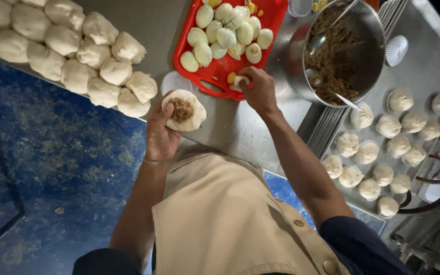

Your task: The person fills pieces of dough with a meat mixture and sliced hard-boiled eggs by hand and with a spoon, then gathers and pinches the dough to seal it into rounds.

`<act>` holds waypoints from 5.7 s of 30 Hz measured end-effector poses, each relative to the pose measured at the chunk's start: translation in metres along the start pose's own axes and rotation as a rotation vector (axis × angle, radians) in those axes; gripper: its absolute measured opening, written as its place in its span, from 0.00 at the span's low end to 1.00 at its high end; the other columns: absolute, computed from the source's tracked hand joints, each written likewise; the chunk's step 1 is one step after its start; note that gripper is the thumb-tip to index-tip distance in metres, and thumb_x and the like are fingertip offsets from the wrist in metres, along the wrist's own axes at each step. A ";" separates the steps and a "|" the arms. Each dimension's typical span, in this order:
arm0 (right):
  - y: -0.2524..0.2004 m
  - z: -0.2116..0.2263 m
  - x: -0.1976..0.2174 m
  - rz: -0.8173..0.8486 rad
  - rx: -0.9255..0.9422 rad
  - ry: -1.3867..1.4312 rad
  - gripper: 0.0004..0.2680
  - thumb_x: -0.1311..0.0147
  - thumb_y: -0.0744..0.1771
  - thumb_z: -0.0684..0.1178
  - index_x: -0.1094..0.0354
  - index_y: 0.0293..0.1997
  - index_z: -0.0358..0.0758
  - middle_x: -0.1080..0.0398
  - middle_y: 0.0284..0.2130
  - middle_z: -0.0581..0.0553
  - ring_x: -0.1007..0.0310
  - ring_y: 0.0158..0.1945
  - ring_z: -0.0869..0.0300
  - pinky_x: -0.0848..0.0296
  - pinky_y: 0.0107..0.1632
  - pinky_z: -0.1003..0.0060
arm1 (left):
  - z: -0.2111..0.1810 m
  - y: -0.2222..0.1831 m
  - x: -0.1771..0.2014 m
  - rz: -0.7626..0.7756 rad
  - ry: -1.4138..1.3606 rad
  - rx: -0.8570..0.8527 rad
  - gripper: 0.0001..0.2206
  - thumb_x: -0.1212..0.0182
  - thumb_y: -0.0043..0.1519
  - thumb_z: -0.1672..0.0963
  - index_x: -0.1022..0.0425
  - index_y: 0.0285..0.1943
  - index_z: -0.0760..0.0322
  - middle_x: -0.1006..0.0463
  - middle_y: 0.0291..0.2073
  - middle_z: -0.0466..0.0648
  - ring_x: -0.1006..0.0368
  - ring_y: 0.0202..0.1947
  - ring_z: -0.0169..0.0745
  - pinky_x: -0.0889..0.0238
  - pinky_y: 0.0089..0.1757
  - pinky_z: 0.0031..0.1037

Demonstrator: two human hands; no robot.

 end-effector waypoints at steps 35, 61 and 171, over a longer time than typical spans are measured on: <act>-0.059 0.069 -0.033 0.310 0.018 0.052 0.10 0.37 0.64 0.45 0.26 0.47 0.36 0.26 0.30 0.39 0.24 0.31 0.49 0.25 0.38 0.55 | -0.031 -0.036 0.032 -0.126 0.010 -0.164 0.24 0.46 0.69 0.58 0.41 0.73 0.74 0.28 0.61 0.55 0.27 0.62 0.47 0.29 0.60 0.39; -0.039 0.072 -0.076 -0.065 0.221 -0.324 0.11 0.39 0.67 0.52 0.26 0.51 0.38 0.25 0.32 0.42 0.24 0.28 0.49 0.26 0.31 0.55 | -0.014 -0.045 0.035 -0.108 0.023 -0.048 0.24 0.40 0.67 0.57 0.38 0.71 0.71 0.27 0.59 0.54 0.27 0.60 0.47 0.27 0.56 0.40; -0.016 0.064 -0.044 0.009 0.128 -0.181 0.15 0.31 0.63 0.49 0.24 0.54 0.40 0.35 0.43 0.35 0.34 0.49 0.43 0.31 0.50 0.49 | 0.012 0.015 0.022 -0.120 0.330 -0.129 0.19 0.36 0.63 0.64 0.30 0.64 0.74 0.23 0.53 0.52 0.25 0.52 0.40 0.27 0.53 0.30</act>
Point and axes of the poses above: each hand's wrist, its own y-axis towards the middle knuckle, its own x-axis out of the back of the hand, z = x × y, the point moved 1 cm from there along y, towards the middle knuckle
